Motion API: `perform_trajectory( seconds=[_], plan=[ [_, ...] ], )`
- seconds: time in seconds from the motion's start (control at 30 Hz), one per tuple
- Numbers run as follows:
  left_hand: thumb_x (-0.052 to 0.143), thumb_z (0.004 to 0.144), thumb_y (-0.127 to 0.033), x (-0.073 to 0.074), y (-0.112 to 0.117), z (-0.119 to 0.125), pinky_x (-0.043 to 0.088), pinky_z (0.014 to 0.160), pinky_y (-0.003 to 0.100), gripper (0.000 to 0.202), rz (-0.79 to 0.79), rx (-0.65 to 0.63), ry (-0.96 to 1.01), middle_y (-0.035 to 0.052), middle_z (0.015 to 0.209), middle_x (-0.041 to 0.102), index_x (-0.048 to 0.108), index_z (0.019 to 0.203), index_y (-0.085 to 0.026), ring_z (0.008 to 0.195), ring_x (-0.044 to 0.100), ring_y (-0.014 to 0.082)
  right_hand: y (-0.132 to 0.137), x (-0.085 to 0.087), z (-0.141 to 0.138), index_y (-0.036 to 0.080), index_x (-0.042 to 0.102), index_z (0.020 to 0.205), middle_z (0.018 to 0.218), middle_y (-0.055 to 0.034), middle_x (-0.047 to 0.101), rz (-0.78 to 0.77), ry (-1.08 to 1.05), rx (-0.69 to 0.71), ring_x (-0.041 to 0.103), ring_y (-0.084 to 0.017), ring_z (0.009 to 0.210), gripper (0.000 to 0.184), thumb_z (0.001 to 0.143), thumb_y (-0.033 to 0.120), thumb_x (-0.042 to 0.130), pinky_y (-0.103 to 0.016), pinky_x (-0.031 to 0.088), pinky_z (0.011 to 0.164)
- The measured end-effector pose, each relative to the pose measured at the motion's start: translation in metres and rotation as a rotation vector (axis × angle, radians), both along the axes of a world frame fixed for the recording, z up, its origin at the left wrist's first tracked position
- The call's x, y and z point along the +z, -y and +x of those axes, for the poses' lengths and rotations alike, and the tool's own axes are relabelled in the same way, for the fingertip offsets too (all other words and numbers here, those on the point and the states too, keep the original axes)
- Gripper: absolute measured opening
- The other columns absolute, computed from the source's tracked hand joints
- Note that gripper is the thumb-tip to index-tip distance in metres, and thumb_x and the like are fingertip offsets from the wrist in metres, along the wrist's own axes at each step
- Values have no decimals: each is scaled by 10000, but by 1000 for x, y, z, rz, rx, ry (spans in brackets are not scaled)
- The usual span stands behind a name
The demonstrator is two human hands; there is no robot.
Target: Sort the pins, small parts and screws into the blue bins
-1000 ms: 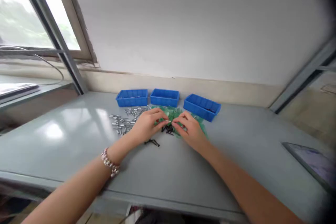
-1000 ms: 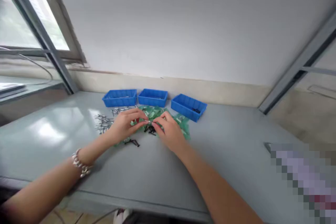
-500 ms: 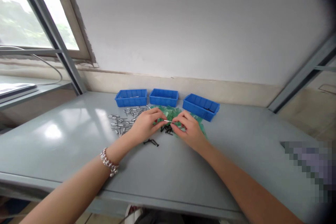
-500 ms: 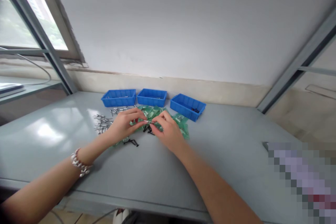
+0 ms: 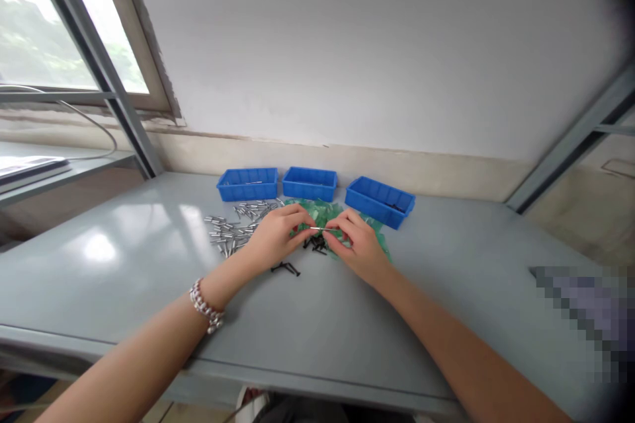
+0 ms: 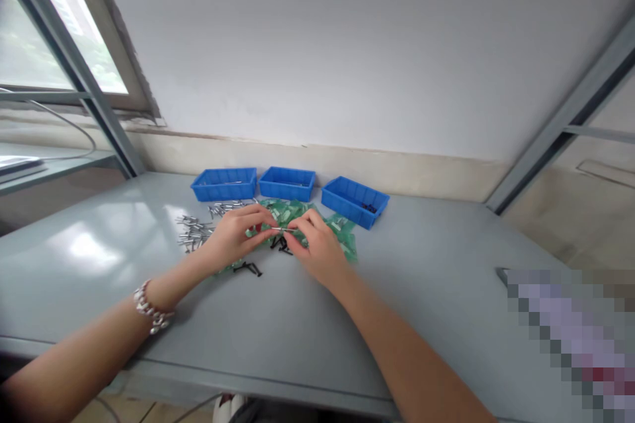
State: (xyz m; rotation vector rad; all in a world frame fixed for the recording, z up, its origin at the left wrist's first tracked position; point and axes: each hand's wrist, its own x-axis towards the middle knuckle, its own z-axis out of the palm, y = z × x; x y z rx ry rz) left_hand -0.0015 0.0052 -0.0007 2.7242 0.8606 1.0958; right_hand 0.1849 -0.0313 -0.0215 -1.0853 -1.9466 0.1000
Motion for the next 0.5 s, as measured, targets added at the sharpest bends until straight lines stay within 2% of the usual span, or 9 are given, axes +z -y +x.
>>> perform_trajectory(
  seconds=[0.5],
  plan=[
    [559,790,-217,-1,0,0,431,595,209,59,31,-26,24,22,829,578,586,789,-164,665,521,94,-1,0,0,192,567,798,787,-12,484,-21,9,38,490,-116,685,144,860,256,454,-243,414,624]
  ],
)
